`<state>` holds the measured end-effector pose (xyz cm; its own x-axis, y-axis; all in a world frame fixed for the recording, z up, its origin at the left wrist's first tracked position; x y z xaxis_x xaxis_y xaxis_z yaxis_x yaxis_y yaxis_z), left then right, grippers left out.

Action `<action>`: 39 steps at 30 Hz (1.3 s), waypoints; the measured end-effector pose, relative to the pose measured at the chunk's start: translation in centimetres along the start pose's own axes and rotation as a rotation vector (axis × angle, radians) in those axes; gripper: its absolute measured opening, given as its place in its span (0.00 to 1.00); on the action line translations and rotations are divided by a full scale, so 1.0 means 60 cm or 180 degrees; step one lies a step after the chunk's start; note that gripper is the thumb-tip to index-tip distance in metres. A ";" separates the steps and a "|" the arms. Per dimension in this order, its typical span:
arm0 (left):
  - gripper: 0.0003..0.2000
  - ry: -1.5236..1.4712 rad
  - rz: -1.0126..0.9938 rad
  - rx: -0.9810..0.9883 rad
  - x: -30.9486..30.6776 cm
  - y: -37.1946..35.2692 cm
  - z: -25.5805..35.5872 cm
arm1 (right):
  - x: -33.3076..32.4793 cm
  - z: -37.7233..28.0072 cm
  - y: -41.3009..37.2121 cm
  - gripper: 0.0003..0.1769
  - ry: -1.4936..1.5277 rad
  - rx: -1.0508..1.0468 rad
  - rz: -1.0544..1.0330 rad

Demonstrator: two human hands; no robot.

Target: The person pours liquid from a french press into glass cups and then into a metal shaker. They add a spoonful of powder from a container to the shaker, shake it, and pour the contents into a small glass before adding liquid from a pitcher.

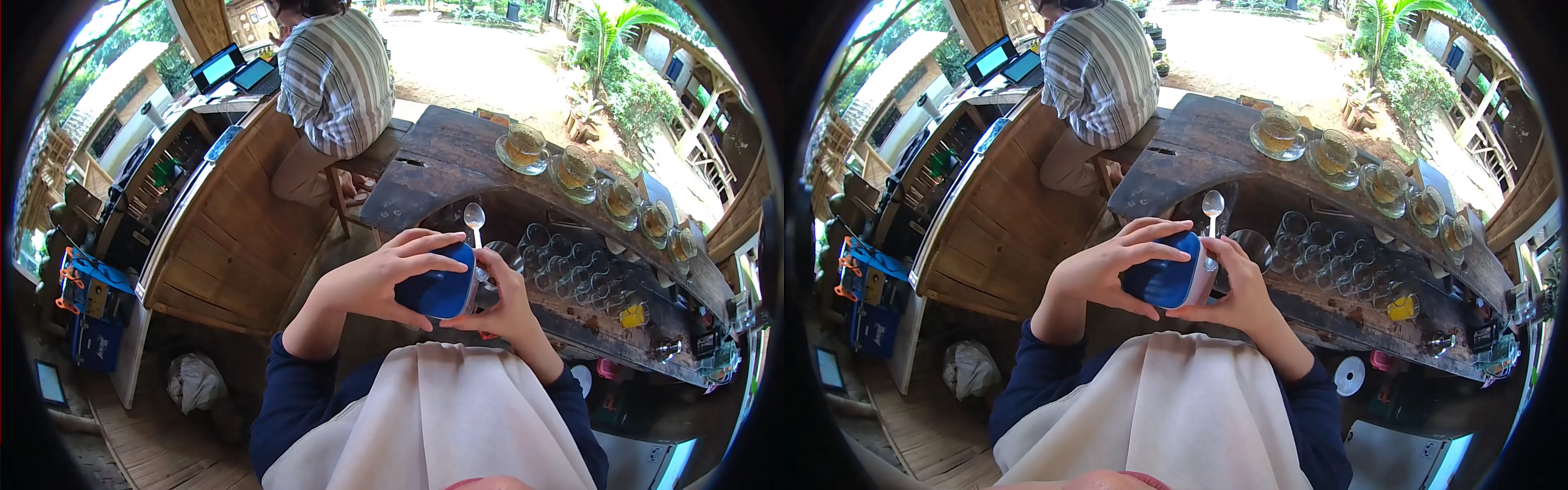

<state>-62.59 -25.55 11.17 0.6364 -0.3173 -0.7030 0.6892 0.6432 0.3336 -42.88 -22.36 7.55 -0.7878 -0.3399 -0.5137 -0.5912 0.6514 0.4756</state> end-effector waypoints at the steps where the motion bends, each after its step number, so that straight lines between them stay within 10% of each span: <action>1: 0.42 -0.0032 -0.0039 0.0038 0.000 0.001 -0.001 | -0.002 -0.002 0.000 0.51 -0.0003 0.0008 0.0003; 11: 0.49 0.0081 -0.0037 0.0191 0.004 0.002 -0.007 | -0.005 -0.006 0.007 0.51 0.0232 -0.0016 0.0041; 17: 0.58 -0.1019 0.1489 -0.0253 -0.023 -0.035 -0.045 | -0.022 0.012 0.066 0.51 0.0151 -0.0380 0.0337; 22: 0.22 -0.2409 0.2585 -0.0243 -0.008 -0.042 -0.088 | -0.020 0.039 0.141 0.49 0.0514 -0.0290 0.0392; 39: 0.14 -0.1709 0.3479 -0.0801 0.010 -0.086 -0.239 | 0.092 0.132 0.236 0.49 0.0315 0.0384 -0.0314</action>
<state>-70.72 -19.03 0.01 0.9366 0.2619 0.2328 -0.3388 0.8464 0.4109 -54.25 -9.66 5.79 -0.7437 -0.4674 -0.4779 -0.6460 0.6862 0.3343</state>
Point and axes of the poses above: each hand's wrist, its own y-axis towards the middle knuckle, its own x-axis out of the palm, z = x × y, the point moved 3 cm from there along y, towards the middle knuckle, and after that the axes turned 3 degrees about -z, right-handed, at the moved point
